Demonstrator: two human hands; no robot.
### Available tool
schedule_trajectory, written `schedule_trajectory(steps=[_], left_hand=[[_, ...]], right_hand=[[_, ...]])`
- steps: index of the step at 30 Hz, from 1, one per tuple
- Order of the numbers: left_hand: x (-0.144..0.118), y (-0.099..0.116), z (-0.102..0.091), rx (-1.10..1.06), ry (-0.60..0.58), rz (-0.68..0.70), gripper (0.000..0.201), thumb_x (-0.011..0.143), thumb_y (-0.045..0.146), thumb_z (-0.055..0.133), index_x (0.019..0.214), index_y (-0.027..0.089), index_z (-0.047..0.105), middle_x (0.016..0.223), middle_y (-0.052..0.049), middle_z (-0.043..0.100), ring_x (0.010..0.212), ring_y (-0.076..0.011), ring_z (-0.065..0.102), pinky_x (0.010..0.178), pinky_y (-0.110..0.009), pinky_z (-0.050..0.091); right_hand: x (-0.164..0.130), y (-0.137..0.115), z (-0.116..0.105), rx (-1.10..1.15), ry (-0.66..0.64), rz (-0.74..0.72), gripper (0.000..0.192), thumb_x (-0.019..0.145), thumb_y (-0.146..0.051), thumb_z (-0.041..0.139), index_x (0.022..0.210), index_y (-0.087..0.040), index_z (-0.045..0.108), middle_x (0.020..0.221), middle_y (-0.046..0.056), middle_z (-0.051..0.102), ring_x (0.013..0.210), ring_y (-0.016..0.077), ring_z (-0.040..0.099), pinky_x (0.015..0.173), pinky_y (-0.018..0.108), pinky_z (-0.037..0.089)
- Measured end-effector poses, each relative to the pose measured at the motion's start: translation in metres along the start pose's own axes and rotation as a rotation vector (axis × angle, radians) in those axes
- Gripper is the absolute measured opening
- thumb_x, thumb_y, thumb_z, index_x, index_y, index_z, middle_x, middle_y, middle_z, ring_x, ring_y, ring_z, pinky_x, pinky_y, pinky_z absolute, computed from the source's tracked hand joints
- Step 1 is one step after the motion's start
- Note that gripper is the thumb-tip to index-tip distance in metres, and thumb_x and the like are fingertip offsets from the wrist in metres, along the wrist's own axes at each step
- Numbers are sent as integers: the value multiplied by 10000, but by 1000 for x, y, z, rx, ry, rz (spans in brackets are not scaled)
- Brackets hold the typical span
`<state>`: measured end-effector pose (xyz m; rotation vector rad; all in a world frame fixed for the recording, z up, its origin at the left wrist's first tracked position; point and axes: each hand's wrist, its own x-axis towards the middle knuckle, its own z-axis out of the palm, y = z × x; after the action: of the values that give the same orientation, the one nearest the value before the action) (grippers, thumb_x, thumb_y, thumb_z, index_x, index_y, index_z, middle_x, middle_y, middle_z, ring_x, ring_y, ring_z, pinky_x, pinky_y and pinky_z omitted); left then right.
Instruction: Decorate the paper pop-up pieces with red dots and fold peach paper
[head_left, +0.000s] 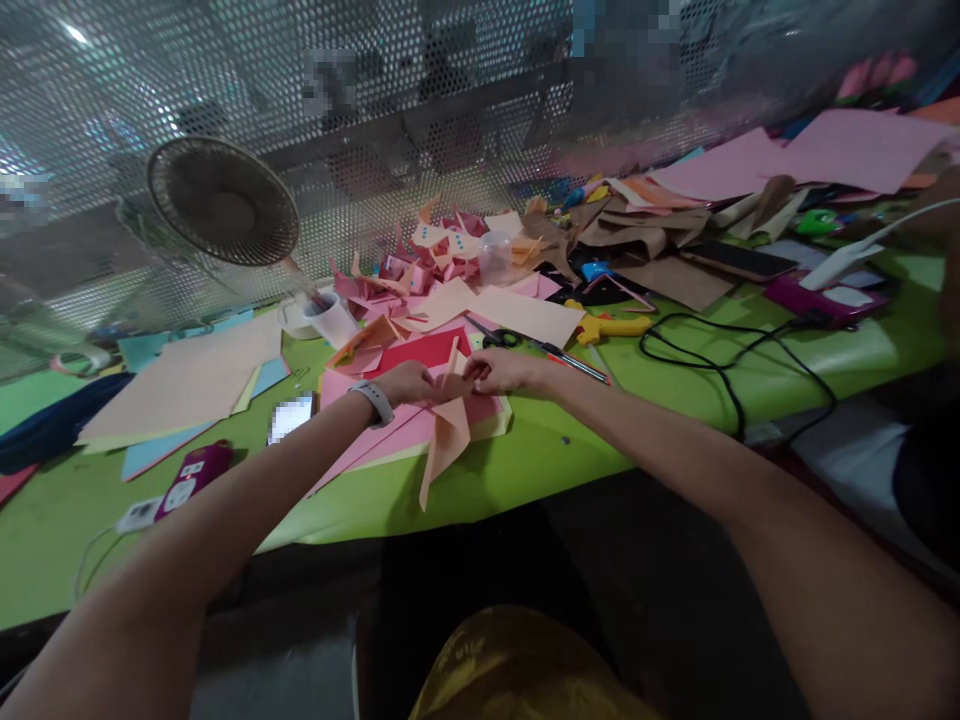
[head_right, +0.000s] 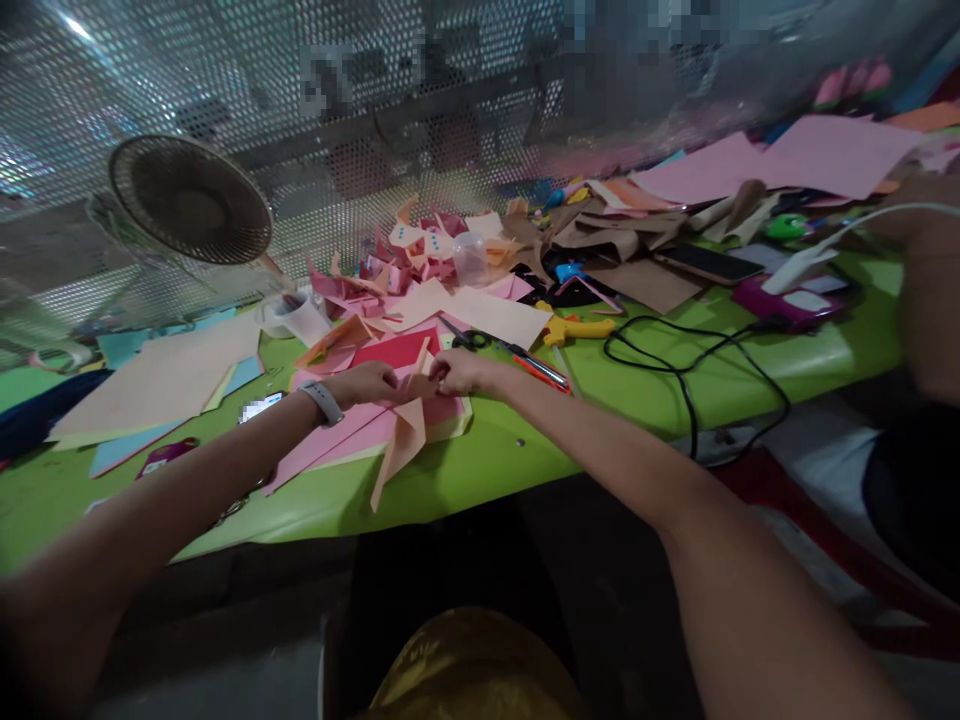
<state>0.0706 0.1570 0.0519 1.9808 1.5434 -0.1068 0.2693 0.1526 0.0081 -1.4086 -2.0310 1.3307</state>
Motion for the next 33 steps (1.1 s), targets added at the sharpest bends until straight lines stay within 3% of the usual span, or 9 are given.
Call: schedule_trajectory(steps=[6, 12, 16, 18, 22, 27, 33], left_hand=[[-6, 1, -2, -95, 15, 47, 197, 616, 297, 690, 756, 168, 639, 709, -27, 658, 678, -179, 594, 573, -256, 428], [-35, -12, 14, -150, 236, 178, 302, 759, 433, 627, 888, 161, 617, 817, -69, 673, 724, -198, 622, 594, -279, 455], [-55, -20, 33, -124, 288, 243, 268, 830, 411, 577, 961, 178, 596, 812, -56, 670, 693, -180, 610, 597, -278, 450], [-61, -22, 41, -122, 285, 261, 246, 832, 375, 583, 992, 189, 567, 788, -34, 661, 659, -169, 603, 576, -268, 432], [-61, -23, 52, -106, 334, 253, 220, 834, 293, 561, 1026, 193, 524, 697, 5, 611, 610, -166, 591, 543, -256, 387], [-57, -24, 58, -174, 401, 248, 246, 836, 259, 552, 1068, 199, 498, 689, 27, 599, 580, -155, 596, 535, -243, 381], [-61, -20, 57, -205, 402, 244, 290, 821, 184, 544, 1107, 190, 499, 713, 17, 609, 597, -152, 594, 551, -243, 398]], right_hand=[[0, -3, 2, 14, 4, -15, 299, 642, 13, 684, 892, -150, 676, 930, 69, 722, 813, 160, 647, 736, 267, 532], [-9, -5, -1, 23, 15, -65, 211, 712, -49, 658, 892, -156, 684, 897, 47, 722, 812, 152, 649, 734, 263, 501], [-28, -11, 1, -77, 256, -107, 68, 836, -207, 619, 868, -168, 665, 911, 49, 715, 787, 148, 632, 678, 251, 456], [-39, -15, 8, -211, 335, -69, 187, 850, -367, 640, 837, -181, 653, 843, 42, 705, 746, 161, 617, 623, 259, 417], [-53, -24, 27, -388, 249, 5, 322, 826, -516, 656, 842, -195, 627, 858, 44, 693, 722, 167, 602, 555, 262, 349], [-52, -30, 38, -460, 231, -6, 177, 834, -366, 667, 859, -197, 622, 917, 38, 672, 780, 161, 594, 587, 258, 348], [-47, -32, 37, -509, 210, -20, 144, 824, -304, 671, 824, -182, 594, 931, 54, 645, 805, 173, 587, 614, 269, 345]])
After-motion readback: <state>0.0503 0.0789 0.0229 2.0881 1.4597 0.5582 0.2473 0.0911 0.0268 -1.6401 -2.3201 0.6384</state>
